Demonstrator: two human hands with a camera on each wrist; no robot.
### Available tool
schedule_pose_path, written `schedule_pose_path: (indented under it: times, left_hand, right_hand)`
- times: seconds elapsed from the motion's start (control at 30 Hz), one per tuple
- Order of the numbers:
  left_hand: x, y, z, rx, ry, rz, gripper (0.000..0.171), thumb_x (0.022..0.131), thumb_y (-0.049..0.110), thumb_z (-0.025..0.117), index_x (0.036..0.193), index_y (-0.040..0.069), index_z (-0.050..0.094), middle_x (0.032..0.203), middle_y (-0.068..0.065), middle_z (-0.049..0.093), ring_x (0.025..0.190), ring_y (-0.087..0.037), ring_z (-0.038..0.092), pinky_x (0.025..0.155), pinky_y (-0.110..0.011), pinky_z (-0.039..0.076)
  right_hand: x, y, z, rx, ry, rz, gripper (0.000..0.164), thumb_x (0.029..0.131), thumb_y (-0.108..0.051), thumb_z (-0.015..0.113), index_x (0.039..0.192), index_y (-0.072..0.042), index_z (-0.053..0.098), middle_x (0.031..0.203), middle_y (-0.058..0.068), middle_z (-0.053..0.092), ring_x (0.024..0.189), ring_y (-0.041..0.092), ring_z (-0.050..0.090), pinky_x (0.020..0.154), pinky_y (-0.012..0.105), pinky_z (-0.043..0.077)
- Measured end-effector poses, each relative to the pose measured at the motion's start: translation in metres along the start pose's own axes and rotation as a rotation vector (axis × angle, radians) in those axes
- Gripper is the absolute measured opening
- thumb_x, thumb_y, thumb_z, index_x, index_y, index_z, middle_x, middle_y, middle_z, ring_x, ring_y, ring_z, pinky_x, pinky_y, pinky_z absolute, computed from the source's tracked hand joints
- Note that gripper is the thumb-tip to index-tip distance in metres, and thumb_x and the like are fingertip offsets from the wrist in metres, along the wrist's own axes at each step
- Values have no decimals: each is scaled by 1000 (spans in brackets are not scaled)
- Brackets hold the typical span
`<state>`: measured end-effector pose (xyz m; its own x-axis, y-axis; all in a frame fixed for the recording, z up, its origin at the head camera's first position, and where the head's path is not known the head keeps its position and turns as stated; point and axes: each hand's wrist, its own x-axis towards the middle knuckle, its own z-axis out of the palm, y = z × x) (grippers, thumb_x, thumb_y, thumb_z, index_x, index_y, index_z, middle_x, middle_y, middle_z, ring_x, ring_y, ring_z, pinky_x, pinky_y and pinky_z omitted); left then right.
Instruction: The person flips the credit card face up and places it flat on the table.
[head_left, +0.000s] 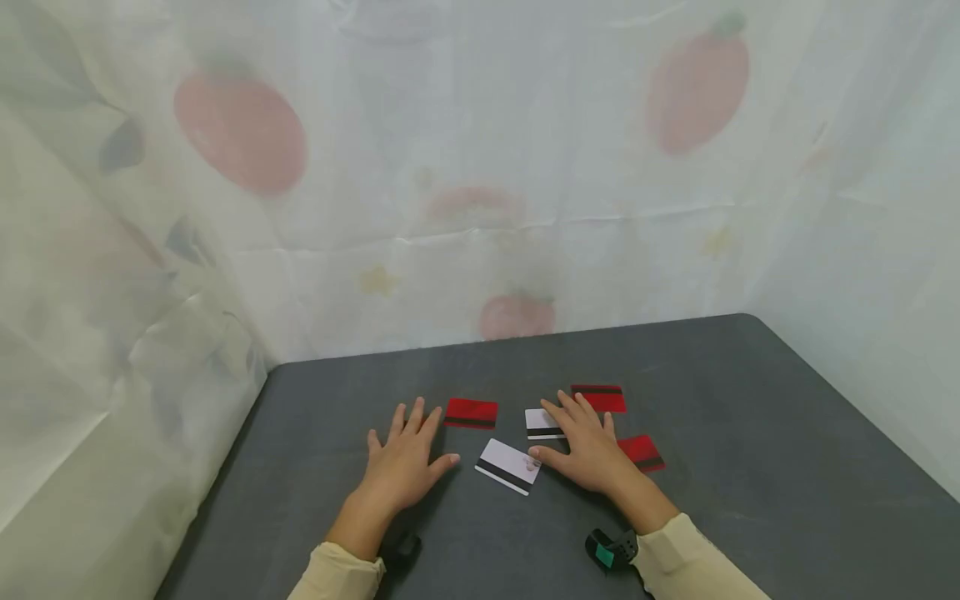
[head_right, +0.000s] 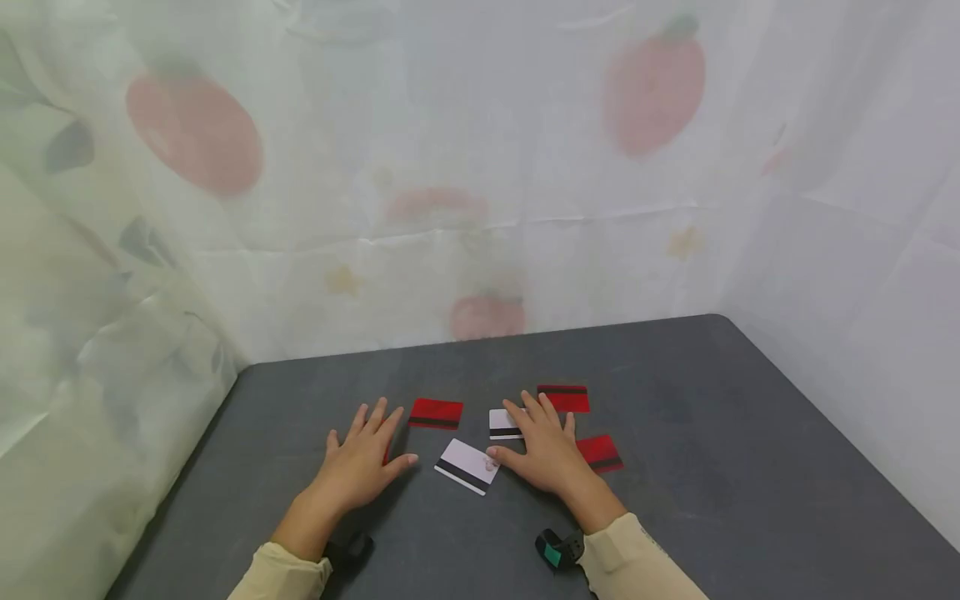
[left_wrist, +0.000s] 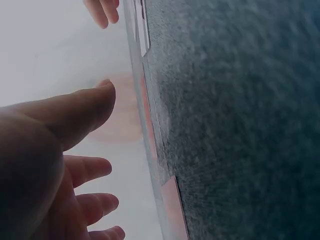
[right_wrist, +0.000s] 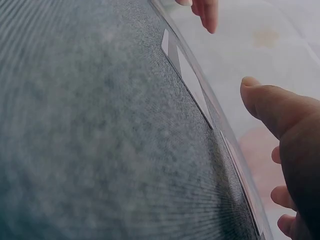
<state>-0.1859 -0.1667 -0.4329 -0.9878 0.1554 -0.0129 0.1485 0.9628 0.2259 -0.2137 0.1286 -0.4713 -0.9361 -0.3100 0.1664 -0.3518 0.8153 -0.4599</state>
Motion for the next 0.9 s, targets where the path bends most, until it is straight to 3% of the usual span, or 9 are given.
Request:
schedule_pose_path:
  times: [0.33,0.57,0.73,0.9]
  left_hand:
    - [-2,3,1,-79,-33,23,80,89,57,63,155,21,33,164,-10,19,151,-38,12,106,-78,12]
    - [-1,5,5,-137,-62,80,79,89,56,63,154,22,34,163,-7,23,151,-36,16,107,-76,13]
    - [-2,10,7,-185,-160,142,76,90,53,64,152,17,38,161,-6,30,150,-34,21,112,-70,14]
    - [-4,16,8,-145,-238,195,70,91,53,62,146,12,48,156,-9,39,147,-34,29,112,-66,21]
  right_hand:
    - [0,-2,-1,-6,-18,-12,78,84,-61,66,150,-26,42,158,10,35,148,38,22,107,77,12]
    - [0,-3,-2,8,-21,-26,77,84,-59,66,149,-24,44,157,10,36,148,38,22,108,77,11]
    - [-2,-8,-2,18,-76,-49,76,85,-60,65,147,-22,47,158,9,35,149,38,20,110,73,10]
    - [-4,-13,-2,33,-139,-115,71,86,-58,66,144,-21,51,158,10,35,150,38,18,113,71,9]
